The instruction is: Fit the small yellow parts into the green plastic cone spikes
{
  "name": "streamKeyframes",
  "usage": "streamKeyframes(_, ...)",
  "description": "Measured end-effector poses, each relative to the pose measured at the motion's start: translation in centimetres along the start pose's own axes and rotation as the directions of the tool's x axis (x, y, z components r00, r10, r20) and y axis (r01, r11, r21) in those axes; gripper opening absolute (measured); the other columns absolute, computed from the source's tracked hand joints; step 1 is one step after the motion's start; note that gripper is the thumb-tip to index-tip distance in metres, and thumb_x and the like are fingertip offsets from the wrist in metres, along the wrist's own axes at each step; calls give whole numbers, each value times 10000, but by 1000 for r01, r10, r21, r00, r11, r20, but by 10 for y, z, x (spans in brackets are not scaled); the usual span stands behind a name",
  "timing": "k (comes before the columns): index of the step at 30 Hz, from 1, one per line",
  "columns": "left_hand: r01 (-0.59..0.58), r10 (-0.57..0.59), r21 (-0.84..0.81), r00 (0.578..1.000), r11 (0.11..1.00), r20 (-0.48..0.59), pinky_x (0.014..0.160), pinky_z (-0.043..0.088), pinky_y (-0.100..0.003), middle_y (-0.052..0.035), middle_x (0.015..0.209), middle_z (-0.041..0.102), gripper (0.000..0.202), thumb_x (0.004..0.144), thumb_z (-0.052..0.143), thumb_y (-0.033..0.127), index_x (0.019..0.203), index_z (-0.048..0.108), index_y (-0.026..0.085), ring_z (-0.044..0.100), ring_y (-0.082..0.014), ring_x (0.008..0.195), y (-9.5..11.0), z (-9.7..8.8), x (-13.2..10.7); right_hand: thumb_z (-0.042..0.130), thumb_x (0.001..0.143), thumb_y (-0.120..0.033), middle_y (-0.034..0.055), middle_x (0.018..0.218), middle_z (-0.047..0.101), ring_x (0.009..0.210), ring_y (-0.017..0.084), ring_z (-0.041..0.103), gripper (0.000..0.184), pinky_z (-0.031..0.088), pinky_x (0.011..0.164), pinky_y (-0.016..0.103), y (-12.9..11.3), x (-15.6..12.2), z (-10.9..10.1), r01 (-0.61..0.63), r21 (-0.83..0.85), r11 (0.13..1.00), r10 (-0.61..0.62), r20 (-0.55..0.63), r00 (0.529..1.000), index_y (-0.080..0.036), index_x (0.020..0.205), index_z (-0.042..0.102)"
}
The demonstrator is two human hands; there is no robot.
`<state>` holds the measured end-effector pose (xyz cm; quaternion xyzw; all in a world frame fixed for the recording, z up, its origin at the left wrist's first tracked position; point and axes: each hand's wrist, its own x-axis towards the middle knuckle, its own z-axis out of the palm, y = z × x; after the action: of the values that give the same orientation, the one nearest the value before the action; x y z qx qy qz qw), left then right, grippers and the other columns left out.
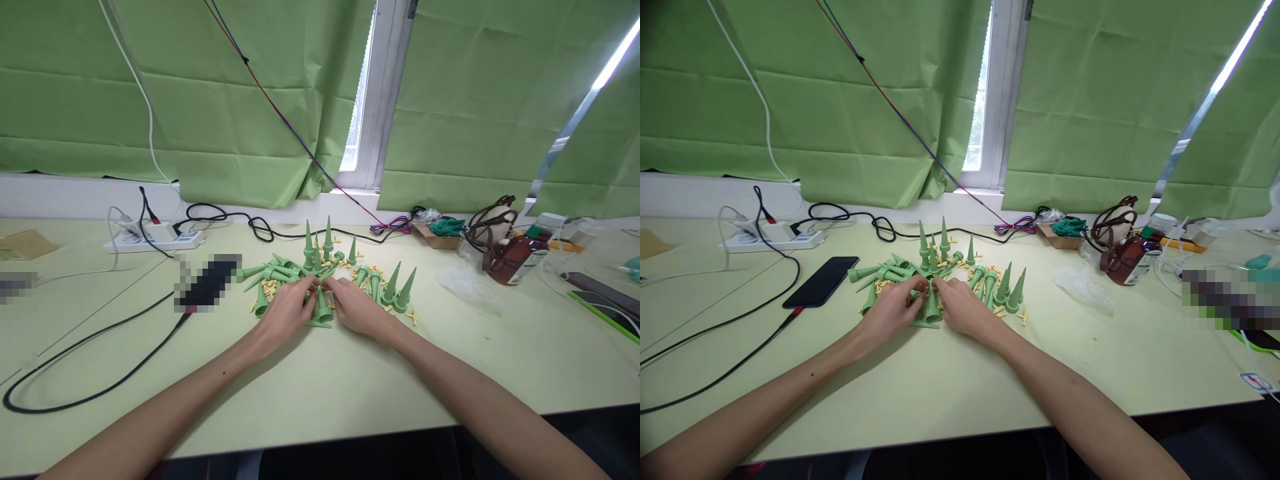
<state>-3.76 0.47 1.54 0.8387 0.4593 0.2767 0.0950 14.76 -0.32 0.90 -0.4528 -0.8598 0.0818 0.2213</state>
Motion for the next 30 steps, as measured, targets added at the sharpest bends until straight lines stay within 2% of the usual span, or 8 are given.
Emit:
streamKeyframes(7, -38, 39, 42, 999, 998, -35, 592, 361, -285, -23, 765, 678, 185, 911, 437, 204, 930, 621, 194, 563, -164, 580, 4, -1, 0, 405, 875, 6, 109, 943, 626, 879, 218, 564, 376, 398, 732, 281, -3, 1, -1, 3, -101, 995, -2, 11, 1000, -139, 1204, 514)
streamKeyframes(13, -43, 46, 49, 998, 998, -50, 617, 383, -285, -27, 779, 680, 185, 922, 444, 218, 934, 627, 193, 570, -168, 600, 5, -1, 0, 410, 869, 2, 99, 887, 623, 834, 209, 555, 310, 395, 704, 274, -1, 2, -1, 11, -161, 987, -11, 3, 1000, -135, 1100, 566)
streamKeyframes(22, -43, 45, 40, 998, 998, -48, 643, 413, -300, -38, 791, 688, 209, 919, 443, 240, 948, 642, 187, 571, -173, 602, 6, -2, 0, 436, 853, 42, 108, 939, 668, 952, 198, 571, 328, 420, 825, 275, 3, 3, 0, 43, -56, 998, -43, -11, 999, -118, 1004, 679)
streamKeyframes(30, -26, 29, 66, 999, 997, -44, 589, 365, -275, -16, 773, 692, 190, 916, 434, 215, 940, 621, 198, 555, -152, 552, 3, -1, 1, 425, 834, 51, 102, 940, 671, 976, 205, 574, 367, 434, 854, 285, 5, 3, 3, 57, 23, 998, -56, -57, 997, -118, 1007, 700)
